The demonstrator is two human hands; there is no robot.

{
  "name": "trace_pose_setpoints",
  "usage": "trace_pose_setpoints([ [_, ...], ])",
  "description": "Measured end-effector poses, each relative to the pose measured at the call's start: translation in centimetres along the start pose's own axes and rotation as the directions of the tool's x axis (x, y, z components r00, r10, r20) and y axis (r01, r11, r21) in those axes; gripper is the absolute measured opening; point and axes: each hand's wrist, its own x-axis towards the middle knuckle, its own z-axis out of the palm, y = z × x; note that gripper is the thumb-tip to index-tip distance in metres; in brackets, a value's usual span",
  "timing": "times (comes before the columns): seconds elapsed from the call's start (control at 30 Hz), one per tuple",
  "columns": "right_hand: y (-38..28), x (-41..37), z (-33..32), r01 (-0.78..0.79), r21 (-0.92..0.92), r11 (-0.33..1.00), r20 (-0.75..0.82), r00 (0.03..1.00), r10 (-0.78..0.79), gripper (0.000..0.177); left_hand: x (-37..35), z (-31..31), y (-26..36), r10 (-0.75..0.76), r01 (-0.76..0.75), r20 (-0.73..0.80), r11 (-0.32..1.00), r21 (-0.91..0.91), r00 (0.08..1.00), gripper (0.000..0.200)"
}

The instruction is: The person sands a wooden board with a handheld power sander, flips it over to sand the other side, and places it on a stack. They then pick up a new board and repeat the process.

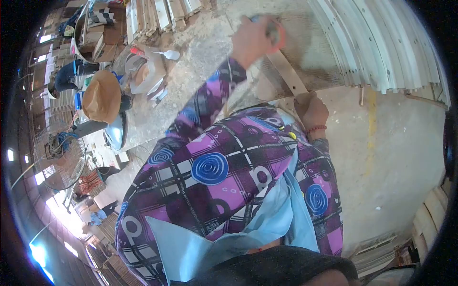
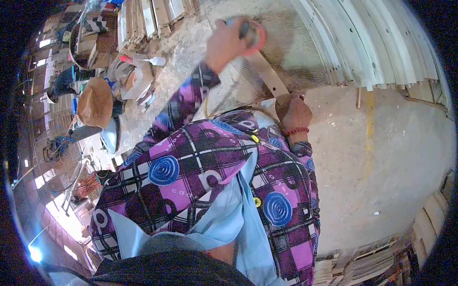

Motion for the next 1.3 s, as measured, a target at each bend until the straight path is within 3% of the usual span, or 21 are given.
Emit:
trace_pose_setpoints([
  [0.07, 0.2, 0.1, -0.2, 0.023, 0.056, 0.998, 0.001, 1.000, -0.023, 0.054, -4.3, -0.1, 2.6, 0.086, -0.086, 0.118, 0.996, -0.002, 0.989, 0.049],
  [0.17, -0.1, 0.5, -1.2, -0.027, 0.015, 1.000, 0.101, 0.995, 0.026, 0.056, -7.0, -0.1, 3.6, 0.181, -0.170, 0.154, 0.982, -0.084, 0.971, 0.051],
  [0.2, 0.1, 0.4, -1.2, -0.020, 0.005, 1.000, 0.103, 0.995, 0.020, 0.055, -6.0, 0.0, 2.8, 0.148, -0.143, 0.171, 0.989, -0.042, 0.974, 0.052],
  [0.33, 0.2, 0.4, -1.0, 0.014, -0.044, 0.999, 0.071, 0.997, -0.011, 0.046, 0.4, -0.8, -3.2, -0.041, 0.040, -0.030, 0.998, -0.048, 0.999, 0.052],
  [0.43, 0.5, 1.0, -0.1, 0.034, -0.085, 0.996, 0.084, 0.996, -0.027, 0.044, 1.9, -1.5, -5.7, -0.018, 0.025, -0.077, 0.995, 0.093, 0.997, 0.050],
  [0.6, 0.7, 1.0, 0.0, 0.014, -0.064, 0.998, 0.043, 0.999, -0.011, 0.057, -4.0, -2.2, -2.8, 0.158, -0.173, 0.150, 0.980, 0.099, 0.976, 0.044],
  [0.7, 1.7, 1.6, -0.8, 0.005, -0.081, 0.997, 0.042, 0.999, -0.002, 0.058, -4.6, -1.4, -0.8, 0.206, -0.232, 0.208, 0.966, 0.113, 0.956, 0.045],
  [0.87, 1.9, 2.0, -0.7, 0.020, -0.059, 0.998, 0.075, 0.997, -0.016, 0.053, -3.9, -0.8, -1.2, 0.255, -0.284, 0.190, 0.947, 0.147, 0.948, 0.045],
  [0.97, 1.5, 1.4, -1.3, 0.049, 0.105, 0.993, -0.054, 0.998, -0.043, 0.046, -5.0, -1.4, 0.4, 0.297, -0.338, 0.254, 0.931, 0.135, 0.920, 0.042],
  [1.07, 2.1, 2.1, -0.3, 0.040, 0.075, 0.996, 0.010, 0.999, -0.040, 0.041, -6.9, -0.9, 2.0, 0.377, -0.409, 0.284, 0.911, 0.059, 0.881, 0.041],
  [1.17, 0.9, 2.4, -1.3, -0.062, -0.020, 0.998, 0.056, 0.996, 0.063, 0.038, -7.9, -0.3, 3.5, 0.421, -0.451, 0.319, 0.892, 0.024, 0.849, 0.042],
  [1.3, 0.8, 2.3, -1.5, -0.013, 0.014, 1.000, 0.074, 0.997, 0.012, 0.039, -7.5, -0.1, 3.1, 0.440, -0.474, 0.291, 0.879, 0.055, 0.850, 0.043],
])
